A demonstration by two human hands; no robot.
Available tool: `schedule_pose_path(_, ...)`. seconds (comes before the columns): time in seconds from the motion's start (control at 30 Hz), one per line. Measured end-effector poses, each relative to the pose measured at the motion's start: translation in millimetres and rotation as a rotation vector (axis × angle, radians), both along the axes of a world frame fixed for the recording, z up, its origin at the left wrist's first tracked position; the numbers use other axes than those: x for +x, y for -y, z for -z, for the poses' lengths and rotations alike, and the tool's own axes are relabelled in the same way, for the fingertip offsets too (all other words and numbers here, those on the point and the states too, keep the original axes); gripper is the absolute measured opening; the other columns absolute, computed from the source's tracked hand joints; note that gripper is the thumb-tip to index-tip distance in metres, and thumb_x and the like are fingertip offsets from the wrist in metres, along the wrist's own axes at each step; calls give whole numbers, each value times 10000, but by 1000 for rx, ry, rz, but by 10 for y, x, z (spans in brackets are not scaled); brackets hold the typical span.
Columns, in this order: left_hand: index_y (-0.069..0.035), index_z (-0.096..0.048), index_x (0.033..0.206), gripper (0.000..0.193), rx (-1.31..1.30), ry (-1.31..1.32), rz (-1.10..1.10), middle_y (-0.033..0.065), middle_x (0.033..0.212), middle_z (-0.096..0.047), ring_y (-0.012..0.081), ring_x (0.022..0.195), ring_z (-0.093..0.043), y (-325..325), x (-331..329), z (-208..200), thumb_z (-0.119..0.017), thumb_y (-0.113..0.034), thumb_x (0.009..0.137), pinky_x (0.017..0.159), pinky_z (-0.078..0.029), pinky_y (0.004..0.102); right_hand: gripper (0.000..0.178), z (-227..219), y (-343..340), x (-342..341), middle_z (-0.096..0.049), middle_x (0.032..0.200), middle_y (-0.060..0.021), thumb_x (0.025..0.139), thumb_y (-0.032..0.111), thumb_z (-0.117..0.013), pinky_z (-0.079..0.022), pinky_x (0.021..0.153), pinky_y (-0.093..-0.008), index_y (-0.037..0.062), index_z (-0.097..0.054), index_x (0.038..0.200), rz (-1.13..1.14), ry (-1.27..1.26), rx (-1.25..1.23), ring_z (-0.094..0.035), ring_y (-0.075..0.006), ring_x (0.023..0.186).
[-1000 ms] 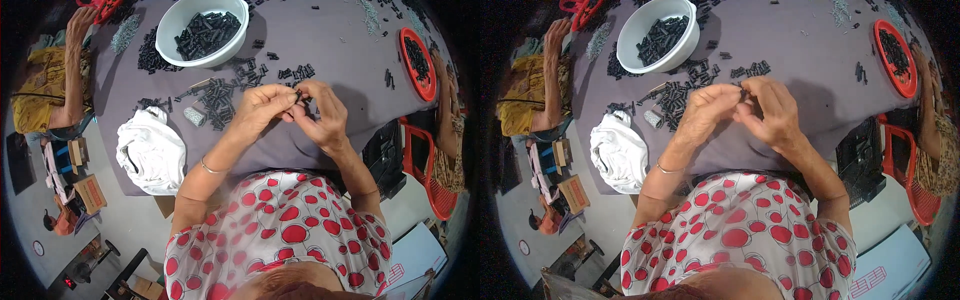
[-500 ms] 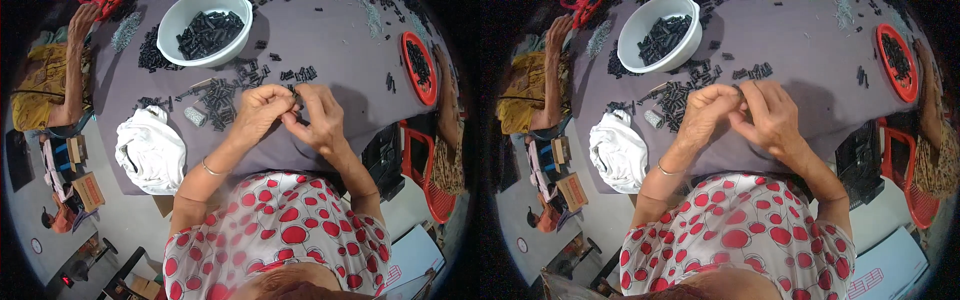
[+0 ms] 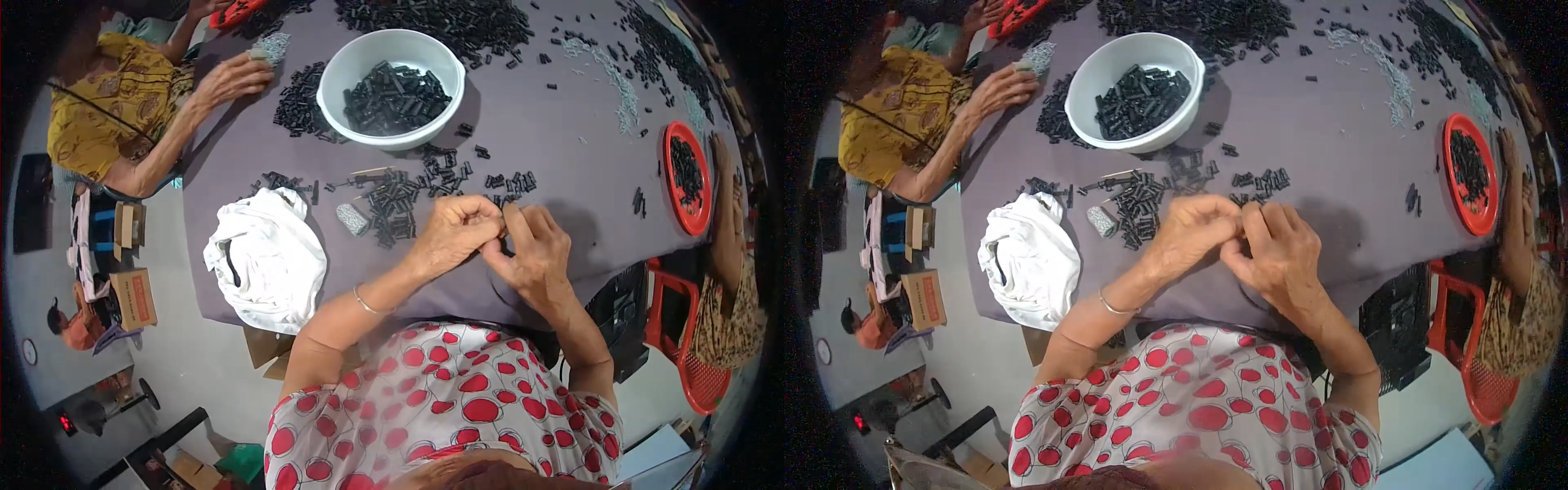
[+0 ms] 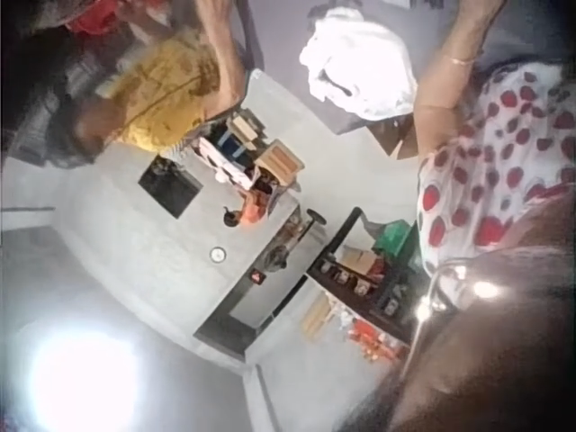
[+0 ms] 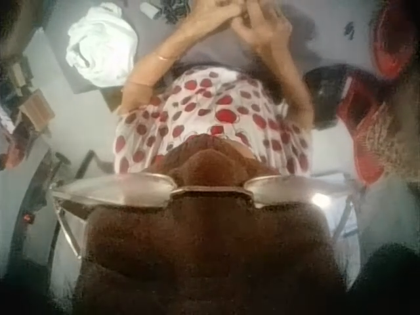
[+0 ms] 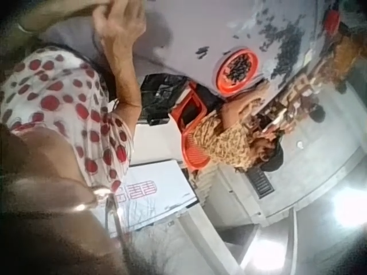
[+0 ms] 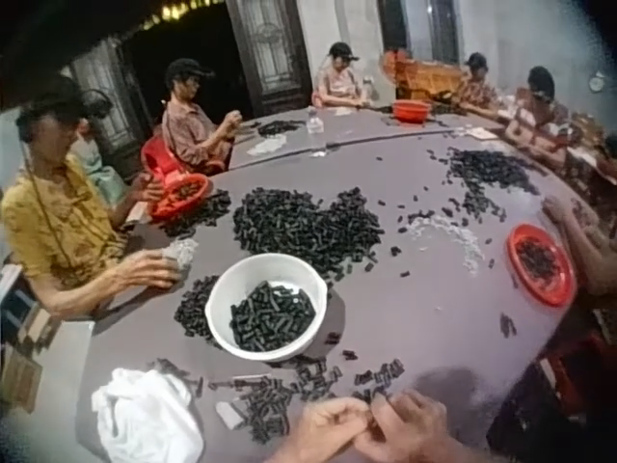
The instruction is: Assemble small plastic components by hand at a workstation.
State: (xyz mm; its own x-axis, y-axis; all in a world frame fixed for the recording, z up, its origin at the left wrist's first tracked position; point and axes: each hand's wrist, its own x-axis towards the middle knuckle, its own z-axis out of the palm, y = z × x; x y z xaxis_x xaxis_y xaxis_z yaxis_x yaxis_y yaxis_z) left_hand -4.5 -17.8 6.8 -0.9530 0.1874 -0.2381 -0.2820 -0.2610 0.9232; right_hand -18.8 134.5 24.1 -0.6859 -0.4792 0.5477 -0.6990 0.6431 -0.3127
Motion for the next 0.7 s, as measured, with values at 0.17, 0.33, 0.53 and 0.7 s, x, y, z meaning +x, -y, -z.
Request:
schedule_pose_path(0.17, 31, -598, 879, 166, 46, -6, 73, 33, 819, -619, 77, 738, -557, 26, -16, -81, -528, -118, 904, 643, -449, 215, 299, 53, 4, -69, -480, 682, -53, 566, 60, -658, -449, 485, -333, 35, -543, 840, -15, -55, -56, -522, -236, 592)
schedule_pose_path(0.33, 16, -590, 865, 229, -109, -90, 74, 14, 785, -606, 62, 720, -533, 4, -22, -24, -501, -185, 929, 634, -437, 212, 260, 145, 10, -114, -457, 656, -51, 557, 55, -647, -433, 472, -332, 44, -524, 786, -21, -81, -96, -502, -237, 570)
schedule_pose_path(0.53, 21, -579, 853, 264, -188, -112, 79, 6, 762, -602, 60, 719, -531, -9, -15, -18, -494, -214, 937, 639, -441, 215, 238, 156, 8, -118, -439, 633, -47, 547, 54, -643, -427, 463, -329, 59, -499, 736, -17, -62, -133, -493, -235, 555)
schedule_pose_path(0.7, 21, -575, 844, 243, -144, -96, 117, 12, 764, -601, 59, 722, -530, -1, 18, -24, -508, -197, 929, 650, -446, 217, 249, 167, -5, -61, -440, 626, -47, 545, 67, -671, -429, 459, -333, 75, -475, 697, 0, -46, -118, -501, -235, 554)
